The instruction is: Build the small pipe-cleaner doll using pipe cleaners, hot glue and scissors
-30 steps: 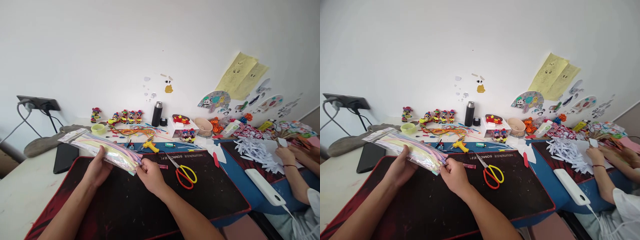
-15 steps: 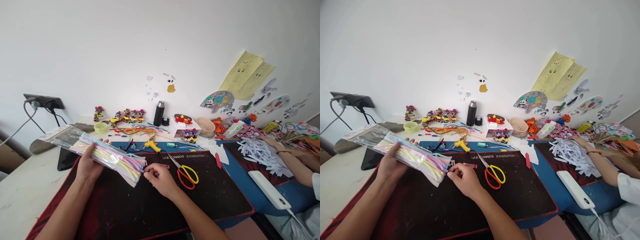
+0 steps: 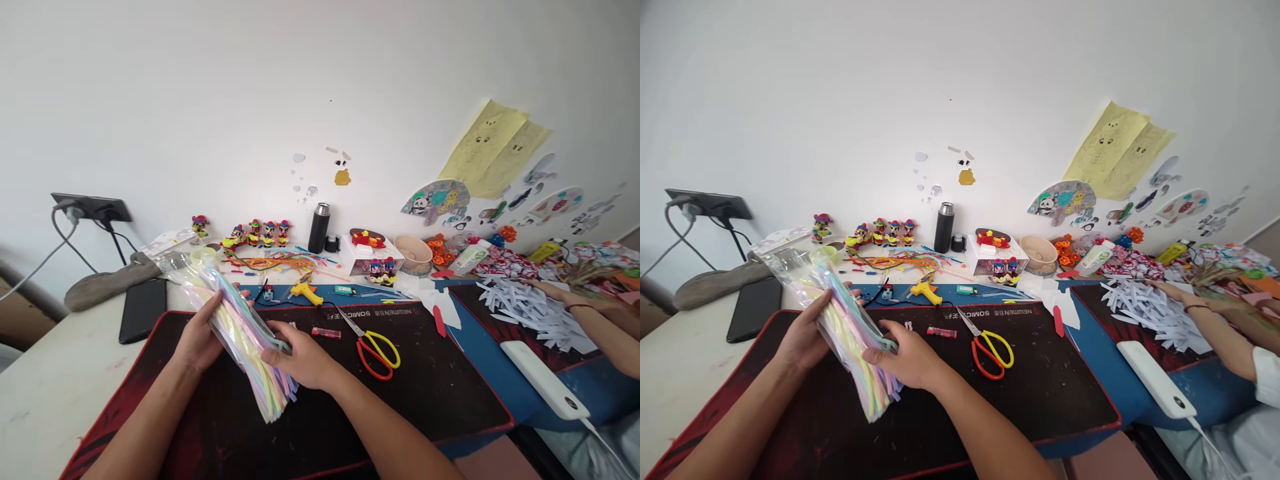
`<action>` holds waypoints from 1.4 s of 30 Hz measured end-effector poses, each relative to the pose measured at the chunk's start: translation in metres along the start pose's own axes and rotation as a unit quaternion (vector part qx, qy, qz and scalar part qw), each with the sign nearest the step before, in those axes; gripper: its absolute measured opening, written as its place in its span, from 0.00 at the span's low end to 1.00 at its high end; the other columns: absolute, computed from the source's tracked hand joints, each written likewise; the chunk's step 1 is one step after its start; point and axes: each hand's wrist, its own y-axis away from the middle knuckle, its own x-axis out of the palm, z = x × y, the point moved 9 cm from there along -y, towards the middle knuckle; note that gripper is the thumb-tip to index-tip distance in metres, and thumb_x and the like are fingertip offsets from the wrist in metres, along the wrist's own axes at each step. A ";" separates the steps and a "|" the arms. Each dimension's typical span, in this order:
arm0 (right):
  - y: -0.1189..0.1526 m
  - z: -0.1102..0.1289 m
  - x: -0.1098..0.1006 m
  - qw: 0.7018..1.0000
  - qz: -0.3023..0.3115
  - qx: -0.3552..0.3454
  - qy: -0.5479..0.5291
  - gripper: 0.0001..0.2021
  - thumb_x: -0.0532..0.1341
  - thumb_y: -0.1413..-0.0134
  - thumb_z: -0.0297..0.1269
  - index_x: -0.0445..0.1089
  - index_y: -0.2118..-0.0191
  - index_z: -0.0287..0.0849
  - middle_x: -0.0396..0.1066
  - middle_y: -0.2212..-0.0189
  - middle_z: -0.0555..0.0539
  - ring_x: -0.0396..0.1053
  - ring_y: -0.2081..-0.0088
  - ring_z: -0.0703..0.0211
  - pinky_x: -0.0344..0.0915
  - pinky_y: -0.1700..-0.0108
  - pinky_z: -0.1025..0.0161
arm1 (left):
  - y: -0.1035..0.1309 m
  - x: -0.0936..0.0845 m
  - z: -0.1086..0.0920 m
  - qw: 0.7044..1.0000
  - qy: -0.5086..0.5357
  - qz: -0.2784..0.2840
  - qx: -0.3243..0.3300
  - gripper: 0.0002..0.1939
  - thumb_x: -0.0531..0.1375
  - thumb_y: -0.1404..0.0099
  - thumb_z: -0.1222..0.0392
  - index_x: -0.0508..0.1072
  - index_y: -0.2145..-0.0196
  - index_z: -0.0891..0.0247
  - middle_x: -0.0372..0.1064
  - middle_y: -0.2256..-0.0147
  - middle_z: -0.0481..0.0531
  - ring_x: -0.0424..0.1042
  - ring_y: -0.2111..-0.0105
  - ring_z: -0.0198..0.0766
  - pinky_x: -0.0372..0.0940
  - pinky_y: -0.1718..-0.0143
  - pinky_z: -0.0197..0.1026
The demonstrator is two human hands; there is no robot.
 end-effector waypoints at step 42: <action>0.065 -0.020 -0.098 0.952 -0.134 0.122 -0.247 0.34 0.76 0.51 0.61 0.74 0.51 0.36 0.76 0.76 0.50 0.70 0.81 0.61 0.63 0.78 0.65 | 0.010 -0.019 -0.088 0.952 -0.222 -0.111 0.181 0.06 0.66 0.39 0.71 0.81 0.63 0.69 0.84 0.67 0.55 0.81 0.70 0.42 0.74 0.67 0.36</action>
